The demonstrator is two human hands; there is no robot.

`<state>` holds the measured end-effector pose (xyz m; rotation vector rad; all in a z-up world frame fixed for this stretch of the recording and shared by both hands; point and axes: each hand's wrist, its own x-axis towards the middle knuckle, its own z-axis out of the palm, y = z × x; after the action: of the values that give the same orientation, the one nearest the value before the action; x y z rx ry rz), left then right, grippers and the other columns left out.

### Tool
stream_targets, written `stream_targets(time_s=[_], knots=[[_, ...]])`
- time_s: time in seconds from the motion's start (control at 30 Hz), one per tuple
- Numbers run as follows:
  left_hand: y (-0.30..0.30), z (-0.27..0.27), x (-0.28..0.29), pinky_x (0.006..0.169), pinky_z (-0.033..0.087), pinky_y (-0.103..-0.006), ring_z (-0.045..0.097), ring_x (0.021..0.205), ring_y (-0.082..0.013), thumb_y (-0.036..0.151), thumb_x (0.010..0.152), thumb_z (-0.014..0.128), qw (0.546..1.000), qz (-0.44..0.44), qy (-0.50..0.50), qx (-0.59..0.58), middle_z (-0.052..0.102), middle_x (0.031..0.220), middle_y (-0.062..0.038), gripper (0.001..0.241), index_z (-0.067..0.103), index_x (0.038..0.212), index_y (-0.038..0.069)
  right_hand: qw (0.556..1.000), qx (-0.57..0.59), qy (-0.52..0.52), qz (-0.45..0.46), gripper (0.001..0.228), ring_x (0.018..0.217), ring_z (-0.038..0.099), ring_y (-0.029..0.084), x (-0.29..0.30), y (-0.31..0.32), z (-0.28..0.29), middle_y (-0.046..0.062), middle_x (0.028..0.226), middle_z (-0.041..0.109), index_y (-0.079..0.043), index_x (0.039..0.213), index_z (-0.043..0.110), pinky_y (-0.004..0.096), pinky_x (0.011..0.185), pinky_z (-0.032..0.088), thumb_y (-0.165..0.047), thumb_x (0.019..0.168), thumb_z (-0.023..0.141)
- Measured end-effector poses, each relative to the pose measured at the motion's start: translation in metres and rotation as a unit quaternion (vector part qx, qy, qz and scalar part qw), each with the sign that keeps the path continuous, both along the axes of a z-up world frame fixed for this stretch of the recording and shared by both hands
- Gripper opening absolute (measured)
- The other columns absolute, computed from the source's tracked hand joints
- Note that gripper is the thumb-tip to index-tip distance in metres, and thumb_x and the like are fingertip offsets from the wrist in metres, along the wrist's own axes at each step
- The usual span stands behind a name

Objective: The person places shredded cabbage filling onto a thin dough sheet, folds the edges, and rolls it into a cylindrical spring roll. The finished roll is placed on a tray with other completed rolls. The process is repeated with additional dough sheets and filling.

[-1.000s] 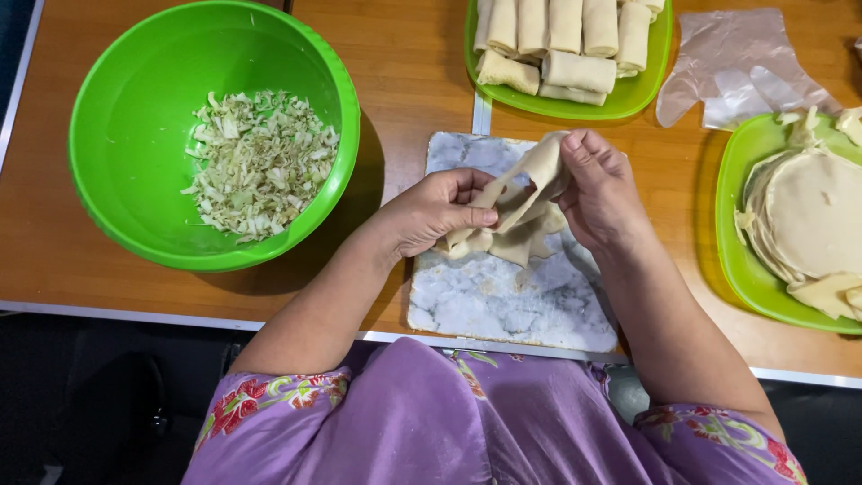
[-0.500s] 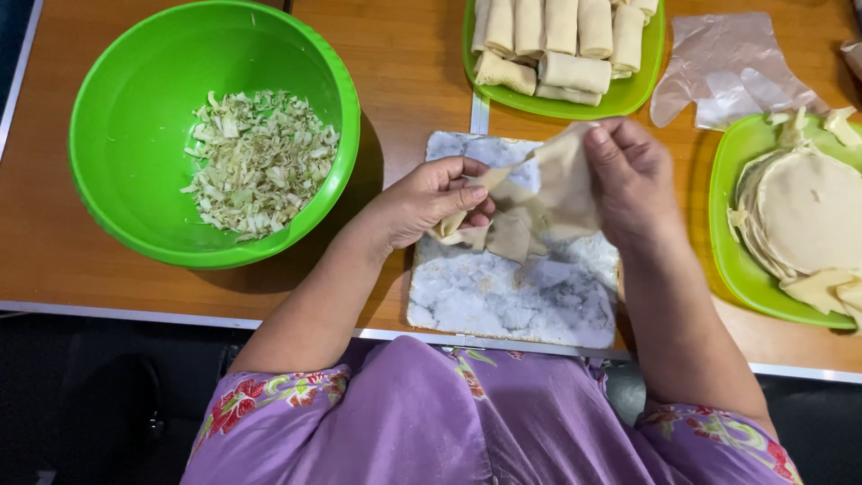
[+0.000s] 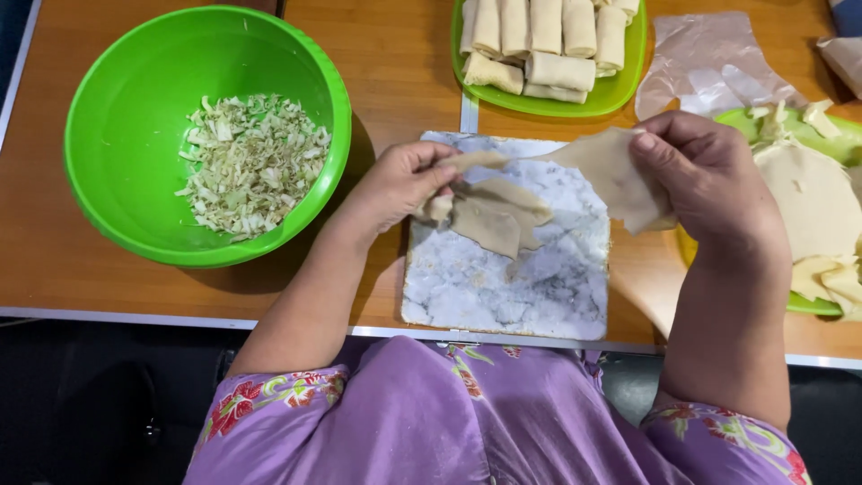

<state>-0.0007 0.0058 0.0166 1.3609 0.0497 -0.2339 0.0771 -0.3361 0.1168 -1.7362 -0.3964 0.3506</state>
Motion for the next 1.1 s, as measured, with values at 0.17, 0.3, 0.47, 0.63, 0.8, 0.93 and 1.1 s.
stream_targets(time_s=[0.17,0.3,0.47,0.63,0.8,0.93,1.1], knots=[[0.010,-0.009,0.010,0.071,0.056,-0.0213,0.065,0.080,-0.0057,0.011,0.100,0.065,0.997,0.061,-0.021,-0.038,0.072,0.097,-0.001,0.023,0.069,0.121,0.001,0.996,-0.068,0.038,0.031,0.019,0.063,0.055,0.003,-0.014,0.009,0.001,-0.004,0.078,0.064,-0.003,0.108,0.070,0.020,0.053,0.043,-0.021,0.105,0.063],[0.021,-0.023,0.016,0.072,0.054,-0.0202,0.062,0.079,-0.0061,0.010,0.101,0.066,0.986,0.142,-0.038,-0.082,0.070,0.099,-0.001,0.024,0.069,0.121,-0.001,0.995,-0.097,-0.003,0.018,0.020,0.067,0.053,0.003,-0.017,0.003,-0.008,-0.005,0.081,0.063,-0.002,0.110,0.071,0.020,0.056,0.042,-0.020,0.107,0.065],[0.018,-0.019,0.015,0.071,0.054,-0.0222,0.062,0.079,-0.0087,0.011,0.102,0.066,0.977,0.176,-0.029,-0.115,0.070,0.098,-0.005,0.025,0.067,0.122,-0.003,0.995,-0.087,-0.040,-0.037,0.020,0.072,0.061,0.005,-0.032,0.002,-0.001,-0.002,0.086,0.068,-0.002,0.112,0.070,0.023,0.062,0.050,-0.020,0.105,0.065],[0.016,-0.022,0.016,0.069,0.054,-0.0236,0.064,0.082,-0.0113,0.012,0.101,0.065,0.977,0.164,-0.021,-0.133,0.070,0.099,-0.007,0.026,0.065,0.122,-0.003,0.982,-0.172,-0.052,0.050,0.020,0.071,0.064,0.008,-0.053,0.031,-0.011,0.002,0.084,0.072,-0.005,0.112,0.073,0.027,0.062,0.055,-0.020,0.102,0.065],[0.017,-0.019,0.013,0.072,0.054,-0.0244,0.065,0.084,-0.0126,0.012,0.101,0.066,0.978,0.143,-0.019,-0.149,0.070,0.101,-0.007,0.026,0.065,0.123,-0.001,0.926,-0.232,-0.012,0.296,0.025,0.082,0.071,0.018,-0.066,0.072,-0.043,0.005,0.088,0.079,-0.008,0.110,0.075,0.034,0.075,0.058,-0.027,0.098,0.065],[0.016,-0.020,0.013,0.074,0.054,-0.0247,0.065,0.085,-0.0125,0.012,0.101,0.066,0.980,0.134,-0.017,-0.147,0.071,0.101,-0.007,0.025,0.065,0.122,-0.001,0.886,-0.353,-0.124,0.275,0.028,0.092,0.073,0.030,-0.078,0.084,-0.032,0.010,0.099,0.077,-0.013,0.113,0.075,0.041,0.081,0.056,-0.029,0.091,0.069],[0.005,-0.021,0.012,0.076,0.054,-0.0246,0.064,0.086,-0.0105,0.014,0.104,0.065,0.985,0.098,-0.045,-0.131,0.071,0.103,-0.006,0.023,0.066,0.122,-0.001,0.865,-0.301,-0.332,0.226,0.034,0.105,0.069,0.034,-0.085,0.071,-0.018,0.011,0.112,0.076,-0.013,0.120,0.072,0.047,0.091,0.053,-0.028,0.090,0.072]])
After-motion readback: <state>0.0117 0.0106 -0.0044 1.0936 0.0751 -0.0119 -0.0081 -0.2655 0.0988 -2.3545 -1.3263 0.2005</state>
